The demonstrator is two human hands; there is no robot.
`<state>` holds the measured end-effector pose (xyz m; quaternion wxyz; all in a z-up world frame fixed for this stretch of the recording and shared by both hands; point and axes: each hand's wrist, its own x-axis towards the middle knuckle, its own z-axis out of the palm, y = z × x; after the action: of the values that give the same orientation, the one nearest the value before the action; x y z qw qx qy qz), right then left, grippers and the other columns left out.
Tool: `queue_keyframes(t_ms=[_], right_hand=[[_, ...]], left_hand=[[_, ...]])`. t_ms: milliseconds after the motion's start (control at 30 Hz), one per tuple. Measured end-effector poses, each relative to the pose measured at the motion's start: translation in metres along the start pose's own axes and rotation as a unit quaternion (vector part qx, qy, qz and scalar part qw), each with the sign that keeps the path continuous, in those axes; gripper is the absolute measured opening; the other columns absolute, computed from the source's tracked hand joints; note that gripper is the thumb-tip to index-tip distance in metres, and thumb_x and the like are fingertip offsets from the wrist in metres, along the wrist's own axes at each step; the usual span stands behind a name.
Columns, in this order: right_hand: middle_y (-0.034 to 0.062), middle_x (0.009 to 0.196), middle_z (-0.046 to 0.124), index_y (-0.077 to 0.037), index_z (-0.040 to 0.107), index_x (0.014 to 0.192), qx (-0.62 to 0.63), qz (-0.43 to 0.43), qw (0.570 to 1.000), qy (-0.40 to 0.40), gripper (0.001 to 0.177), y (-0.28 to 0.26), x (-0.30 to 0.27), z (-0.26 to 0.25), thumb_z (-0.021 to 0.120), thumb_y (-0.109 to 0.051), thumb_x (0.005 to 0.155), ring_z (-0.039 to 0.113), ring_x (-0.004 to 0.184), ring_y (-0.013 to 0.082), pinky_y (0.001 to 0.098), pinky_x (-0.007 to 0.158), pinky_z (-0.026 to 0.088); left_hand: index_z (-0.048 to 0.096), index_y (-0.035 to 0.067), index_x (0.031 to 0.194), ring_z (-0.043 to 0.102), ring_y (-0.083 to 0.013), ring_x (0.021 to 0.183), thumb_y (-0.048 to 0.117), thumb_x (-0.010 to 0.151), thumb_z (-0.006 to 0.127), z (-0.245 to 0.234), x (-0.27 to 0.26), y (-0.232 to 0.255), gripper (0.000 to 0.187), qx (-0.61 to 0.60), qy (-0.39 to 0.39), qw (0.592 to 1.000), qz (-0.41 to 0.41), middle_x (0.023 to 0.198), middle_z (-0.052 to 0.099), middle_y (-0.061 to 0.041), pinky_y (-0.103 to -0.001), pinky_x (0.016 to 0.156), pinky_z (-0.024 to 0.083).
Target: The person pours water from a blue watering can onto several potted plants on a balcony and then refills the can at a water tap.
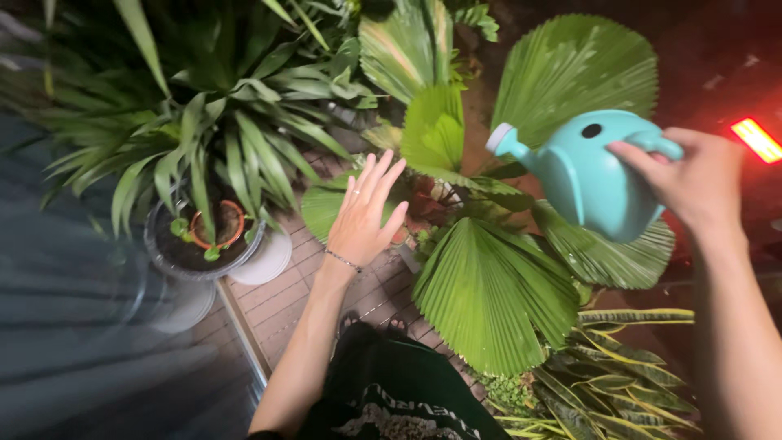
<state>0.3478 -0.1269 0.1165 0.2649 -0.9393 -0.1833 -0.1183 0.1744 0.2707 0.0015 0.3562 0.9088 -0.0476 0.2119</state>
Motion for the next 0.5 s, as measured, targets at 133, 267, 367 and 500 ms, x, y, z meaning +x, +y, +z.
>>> queue_keyframes(t_ms=[133, 267, 367, 500], right_hand=[[0.0054, 0.066, 0.064, 0.001, 0.072, 0.088, -0.056, 0.019, 0.998, -0.019, 0.049, -0.029, 0.008, 0.005, 0.089, -0.044, 0.096, 0.056, 0.061, 0.0095, 0.0306, 0.066, 0.05], [0.0072, 0.064, 0.063, -0.001, 0.075, 0.093, -0.089, 0.029, 0.995, -0.038, 0.047, -0.044, 0.011, 0.009, 0.088, -0.046, 0.094, 0.058, 0.058, 0.0132, 0.033, 0.065, 0.051], [0.01, 0.061, 0.064, -0.001, 0.076, 0.088, -0.106, 0.034, 0.992, -0.051, 0.049, -0.054, 0.014, 0.016, 0.088, -0.048, 0.093, 0.059, 0.056, 0.0166, 0.0357, 0.064, 0.053], [0.0117, 0.067, 0.066, -0.003, 0.078, 0.099, -0.141, 0.016, 0.988, -0.055, 0.05, -0.066, 0.016, 0.024, 0.087, -0.052, 0.09, 0.064, 0.058, 0.0222, 0.0368, 0.066, 0.056]], left_hand=[[0.041, 0.017, 0.158, 0.027, -0.0355, 0.157, 0.029, 0.1, 0.064, -0.002, 0.013, -0.01, 0.064, 0.003, -0.011, 1.0, 0.009, 0.168, 0.034, -0.009, -0.056, 0.126, 0.025], [0.041, 0.017, 0.159, 0.028, -0.0356, 0.157, 0.029, 0.1, 0.063, -0.007, 0.018, -0.02, 0.064, 0.005, -0.023, 1.0, 0.021, 0.168, 0.034, -0.009, -0.057, 0.126, 0.025], [0.04, 0.017, 0.159, 0.028, -0.0359, 0.156, 0.03, 0.1, 0.063, -0.014, 0.022, -0.027, 0.064, 0.005, -0.03, 0.999, 0.02, 0.168, 0.033, -0.01, -0.057, 0.125, 0.025], [0.039, 0.017, 0.159, 0.027, -0.0366, 0.157, 0.03, 0.101, 0.063, -0.019, 0.025, -0.035, 0.064, 0.003, -0.033, 0.999, 0.032, 0.169, 0.033, -0.01, -0.057, 0.125, 0.025]])
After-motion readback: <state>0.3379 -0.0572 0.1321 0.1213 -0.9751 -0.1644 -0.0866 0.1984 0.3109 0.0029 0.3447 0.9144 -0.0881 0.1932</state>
